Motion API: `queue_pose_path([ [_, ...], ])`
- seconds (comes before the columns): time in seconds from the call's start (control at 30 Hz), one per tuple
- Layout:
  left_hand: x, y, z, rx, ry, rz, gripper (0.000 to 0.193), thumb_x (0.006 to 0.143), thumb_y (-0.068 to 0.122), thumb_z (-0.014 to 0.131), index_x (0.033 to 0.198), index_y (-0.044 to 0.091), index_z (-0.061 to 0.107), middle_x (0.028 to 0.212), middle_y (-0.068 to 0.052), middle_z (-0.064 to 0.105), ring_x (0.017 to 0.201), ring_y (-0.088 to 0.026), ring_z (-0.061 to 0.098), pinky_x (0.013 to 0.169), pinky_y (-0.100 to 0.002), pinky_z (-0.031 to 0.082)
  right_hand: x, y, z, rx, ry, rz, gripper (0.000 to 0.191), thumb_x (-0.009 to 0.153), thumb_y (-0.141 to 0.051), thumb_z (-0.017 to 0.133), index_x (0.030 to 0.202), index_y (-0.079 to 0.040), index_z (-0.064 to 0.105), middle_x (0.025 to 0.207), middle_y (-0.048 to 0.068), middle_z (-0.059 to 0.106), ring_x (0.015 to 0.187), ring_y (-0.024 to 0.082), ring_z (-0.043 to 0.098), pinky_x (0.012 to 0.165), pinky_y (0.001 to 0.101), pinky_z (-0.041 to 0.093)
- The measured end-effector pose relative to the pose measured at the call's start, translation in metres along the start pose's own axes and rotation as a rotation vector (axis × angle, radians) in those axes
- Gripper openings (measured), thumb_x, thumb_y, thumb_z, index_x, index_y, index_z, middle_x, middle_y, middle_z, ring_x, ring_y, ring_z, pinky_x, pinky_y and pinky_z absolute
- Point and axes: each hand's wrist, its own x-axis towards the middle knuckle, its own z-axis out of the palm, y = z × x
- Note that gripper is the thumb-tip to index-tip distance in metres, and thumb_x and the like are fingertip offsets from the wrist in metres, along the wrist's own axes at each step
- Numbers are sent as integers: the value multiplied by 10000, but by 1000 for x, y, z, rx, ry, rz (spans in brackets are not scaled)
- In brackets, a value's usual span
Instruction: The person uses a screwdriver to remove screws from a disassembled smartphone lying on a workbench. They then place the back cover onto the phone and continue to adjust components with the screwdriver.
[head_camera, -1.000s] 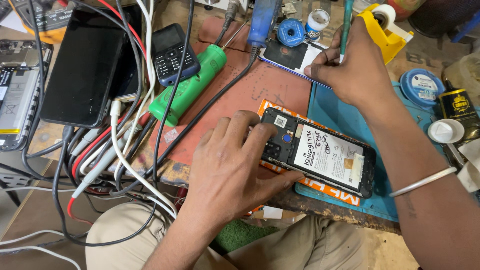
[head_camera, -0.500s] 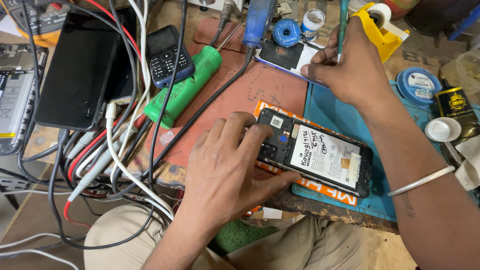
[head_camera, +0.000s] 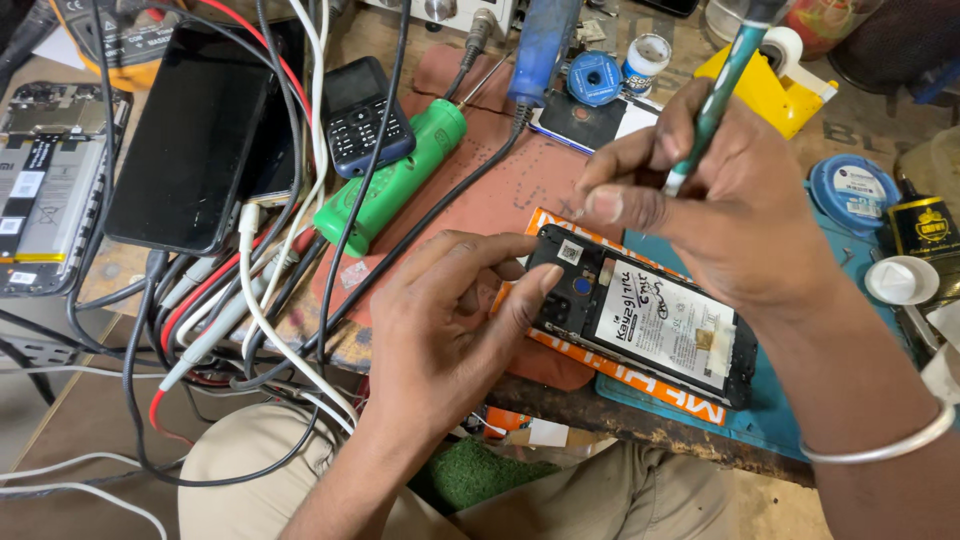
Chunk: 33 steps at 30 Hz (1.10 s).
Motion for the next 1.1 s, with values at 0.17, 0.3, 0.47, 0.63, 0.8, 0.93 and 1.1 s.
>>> queue_pose_path([
  [0.17,-2,-1,-4,-109,-6,-65,163,941,126,794,1078,40,771,832,-27,686,695,-82,603,621,-235,478,-6,-1,22,-67,-57,13,462,859,110,780,966,-119,393,1016,214,730,1008,260,761,872,359,674],
  [0.3,-4,-3,-6,-297,-30,-94,145,977,95,753,1090,5,746,1006,-39,676,811,-55,619,680,-207,510,-10,-5,27,-98,-64,61,450,859,85,783,928,-125,392,1011,216,755,995,242,769,839,330,662],
  [0.47,-6,-8,-5,-499,-50,-186,149,988,67,732,1087,-46,729,1064,-46,634,849,-52,575,697,-194,464,-15,-12,30,-149,-83,29,452,878,82,785,953,-129,392,1033,220,776,1060,234,773,917,304,633],
  [0.63,-8,-9,-4,-579,-61,-212,157,995,65,719,1094,-57,710,1093,-46,625,899,-52,597,743,-193,485,-16,-10,33,-25,-91,40,443,870,86,764,982,-133,396,1096,218,743,1036,233,759,883,330,645],
  [0.8,-8,-9,-4,-557,-70,-243,169,1015,81,709,1098,-66,724,1078,-64,633,900,-66,606,754,-205,487,-17,-6,31,-85,-110,24,421,909,83,748,989,-128,393,1163,229,741,1118,232,748,951,341,655],
  [0.93,-8,-9,-3,-651,-68,-248,178,1031,90,686,1120,-63,705,1100,-59,628,944,-68,626,810,-208,517,-18,-5,28,-58,-99,24,437,922,96,763,1003,-110,386,1075,253,717,1031,221,734,925,339,637],
  [1.1,-8,-9,-4,-562,-74,-167,171,1023,82,693,1129,-52,698,1106,-47,638,941,-55,613,804,-202,505,-16,-6,29,-15,-49,35,436,886,92,740,1074,-116,406,1183,248,702,1044,242,738,918,342,637],
])
